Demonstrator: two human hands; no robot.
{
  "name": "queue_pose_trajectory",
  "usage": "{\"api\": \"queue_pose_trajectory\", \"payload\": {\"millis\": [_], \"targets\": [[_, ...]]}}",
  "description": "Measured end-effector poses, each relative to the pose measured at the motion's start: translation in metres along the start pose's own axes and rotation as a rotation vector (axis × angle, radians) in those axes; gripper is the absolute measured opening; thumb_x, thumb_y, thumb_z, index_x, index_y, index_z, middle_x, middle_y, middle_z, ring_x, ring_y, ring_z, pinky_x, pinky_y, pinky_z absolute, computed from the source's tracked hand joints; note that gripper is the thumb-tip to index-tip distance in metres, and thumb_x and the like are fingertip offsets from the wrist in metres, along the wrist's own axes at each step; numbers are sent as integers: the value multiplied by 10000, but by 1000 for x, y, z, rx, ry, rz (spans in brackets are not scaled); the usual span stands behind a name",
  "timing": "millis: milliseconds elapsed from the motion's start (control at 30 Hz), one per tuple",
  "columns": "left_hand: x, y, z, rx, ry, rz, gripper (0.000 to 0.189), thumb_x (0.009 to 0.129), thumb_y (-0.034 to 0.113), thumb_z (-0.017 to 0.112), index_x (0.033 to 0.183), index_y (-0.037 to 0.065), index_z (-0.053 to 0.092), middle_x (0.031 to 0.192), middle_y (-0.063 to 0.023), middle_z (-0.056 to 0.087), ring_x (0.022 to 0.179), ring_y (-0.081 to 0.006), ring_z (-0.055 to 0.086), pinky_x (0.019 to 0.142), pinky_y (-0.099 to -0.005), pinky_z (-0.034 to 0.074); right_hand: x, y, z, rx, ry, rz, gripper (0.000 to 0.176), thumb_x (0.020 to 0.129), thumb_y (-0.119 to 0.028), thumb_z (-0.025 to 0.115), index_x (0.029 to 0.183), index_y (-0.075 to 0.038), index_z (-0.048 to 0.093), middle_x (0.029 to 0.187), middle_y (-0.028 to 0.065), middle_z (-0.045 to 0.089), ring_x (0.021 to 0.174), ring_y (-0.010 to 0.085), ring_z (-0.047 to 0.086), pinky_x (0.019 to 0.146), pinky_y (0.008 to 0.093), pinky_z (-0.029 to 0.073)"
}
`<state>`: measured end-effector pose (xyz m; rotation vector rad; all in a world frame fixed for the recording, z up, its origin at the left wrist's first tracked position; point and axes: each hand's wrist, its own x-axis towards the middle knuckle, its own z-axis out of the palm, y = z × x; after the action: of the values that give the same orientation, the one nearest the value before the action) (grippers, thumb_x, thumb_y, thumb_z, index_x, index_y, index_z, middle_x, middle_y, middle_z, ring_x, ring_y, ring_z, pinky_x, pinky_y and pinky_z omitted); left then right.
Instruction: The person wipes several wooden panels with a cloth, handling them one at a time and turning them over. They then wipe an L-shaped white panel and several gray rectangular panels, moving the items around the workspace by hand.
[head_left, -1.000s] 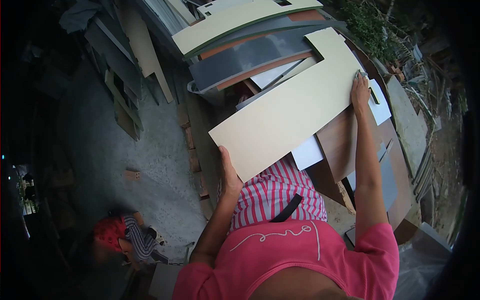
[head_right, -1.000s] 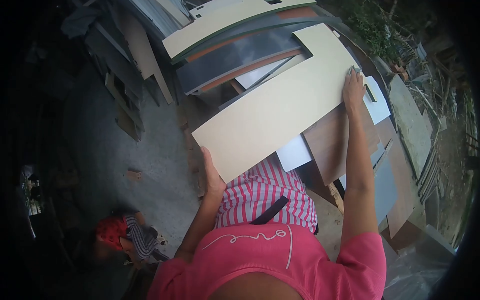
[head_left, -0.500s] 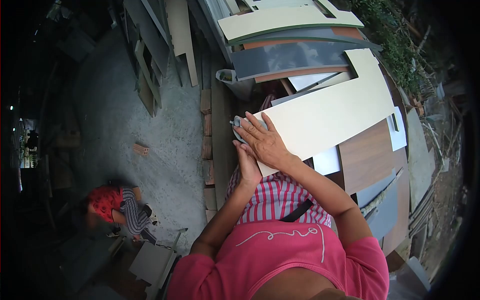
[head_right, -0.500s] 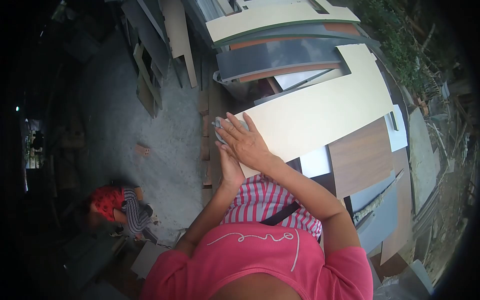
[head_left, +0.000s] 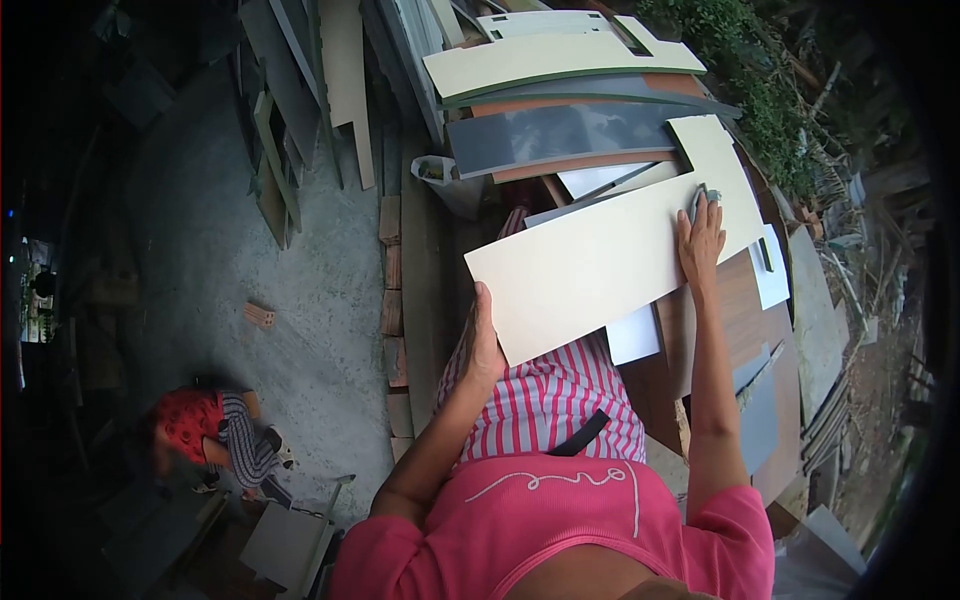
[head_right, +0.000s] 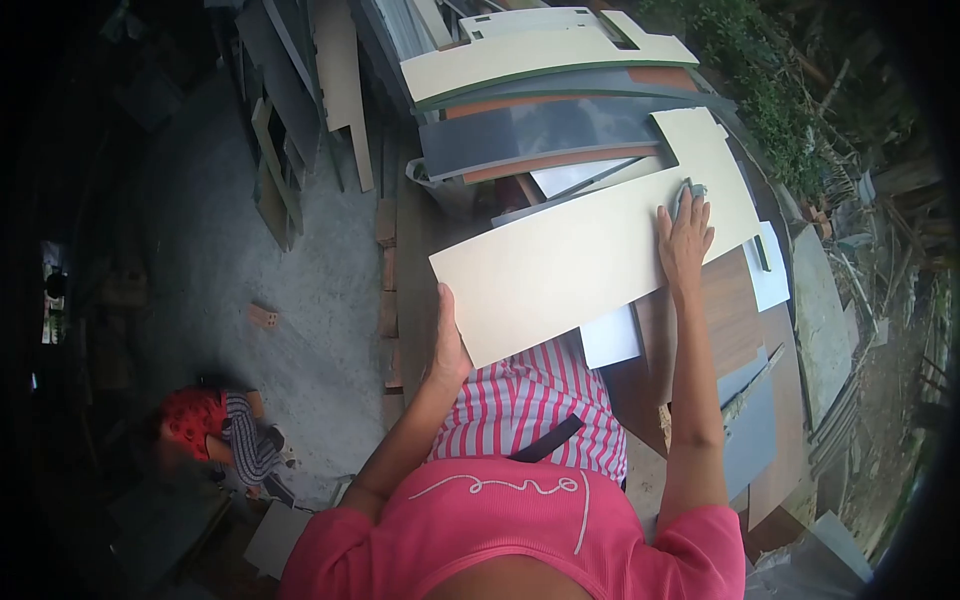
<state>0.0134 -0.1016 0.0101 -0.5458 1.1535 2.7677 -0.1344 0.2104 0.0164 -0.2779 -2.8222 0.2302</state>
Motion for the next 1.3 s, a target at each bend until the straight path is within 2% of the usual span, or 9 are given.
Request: {"api": "queue_pose_trajectory", "payload": {"millis": [133, 200, 600, 733, 833, 900, 1033, 1167, 1300], "targets": [[3, -6, -8, 48, -30, -42, 723, 931, 557, 372, 1392, 11, 265, 1349, -137, 410, 1214, -215, 448, 978, -329, 405, -49, -44, -24, 170, -131, -551, 489, 932, -277, 441, 1373, -77, 371, 1424, 172, 341, 1358, 305, 253, 1109, 469, 163], [2, -6, -4, 112, 9, -38, 843, 883, 623, 415, 1380, -41, 260, 1338, -186, 404, 1200, -236, 456, 955, -317, 412, -57, -49, -29, 115, -195, -735, 469, 920, -236, 443, 1363, -90, 395, 1422, 139, 359, 1362, 269, 257, 1125, 439, 147], [6, -7, -6, 170, 79, -60, 743, 914, 554, 416, 1357, -36, 328, 1301, -162, 461, 1166, -221, 491, 936, -302, 418, 75, 55, 19, 58, -14, -235, 476, 946, -310, 405, 1390, -140, 367, 1438, 123, 344, 1355, 286, 264, 1073, 528, 200], [5, -5, -3, 189, 80, -45, 728, 919, 545, 412, 1353, -35, 335, 1289, -160, 472, 1147, -222, 507, 918, -300, 431, 51, 39, -2, 91, 37, -327, 499, 901, -277, 529, 1366, -150, 400, 1425, 139, 353, 1336, 360, 274, 1060, 513, 243], [3, -4, 0, 188, 94, -66, 723, 921, 542, 410, 1351, -34, 337, 1283, -159, 477, 1133, -221, 518, 905, -300, 442, 29, 26, -13, 127, 169, -465, 478, 889, -261, 558, 1339, -153, 440, 1357, 152, 420, 1266, 353, 374, 1015, 477, 322], [4, -4, 0, 187, 98, -73, 722, 921, 542, 410, 1350, -33, 340, 1280, -158, 480, 1125, -221, 524, 899, -300, 448, 24, 26, -13, 144, 195, -250, 449, 878, -258, 577, 1305, -161, 480, 1247, 146, 490, 1105, 329, 510, 899, 419, 431], [0, 0, 5, 189, 97, -108, 624, 959, 484, 355, 1356, 4, 326, 1283, -139, 470, 1151, -213, 501, 936, -315, 432, 39, 25, -15, 181, 177, -93, 353, 868, -223, 588, 1216, -175, 549, 1058, 123, 545, 866, 284, 601, 712, 364, 502], [-1, 1, 12, 233, 126, -64, 678, 945, 512, 366, 1344, -35, 346, 1276, -168, 479, 1134, -234, 520, 912, -308, 449, 67, 18, -11, 303, 129, -165, 185, 867, -187, 582, 1044, -142, 605, 957, 91, 558, 807, 262, 612, 692, 367, 500], [-2, 2, 16, 238, 150, -95, 614, 962, 473, 342, 1345, -7, 335, 1285, -142, 465, 1155, -235, 496, 936, -326, 428, 105, 13, 8, 321, 188, -212, 156, 858, -184, 590, 1008, -140, 600, 959, 85, 559, 811, 261, 612, 689, 370, 501]]}}
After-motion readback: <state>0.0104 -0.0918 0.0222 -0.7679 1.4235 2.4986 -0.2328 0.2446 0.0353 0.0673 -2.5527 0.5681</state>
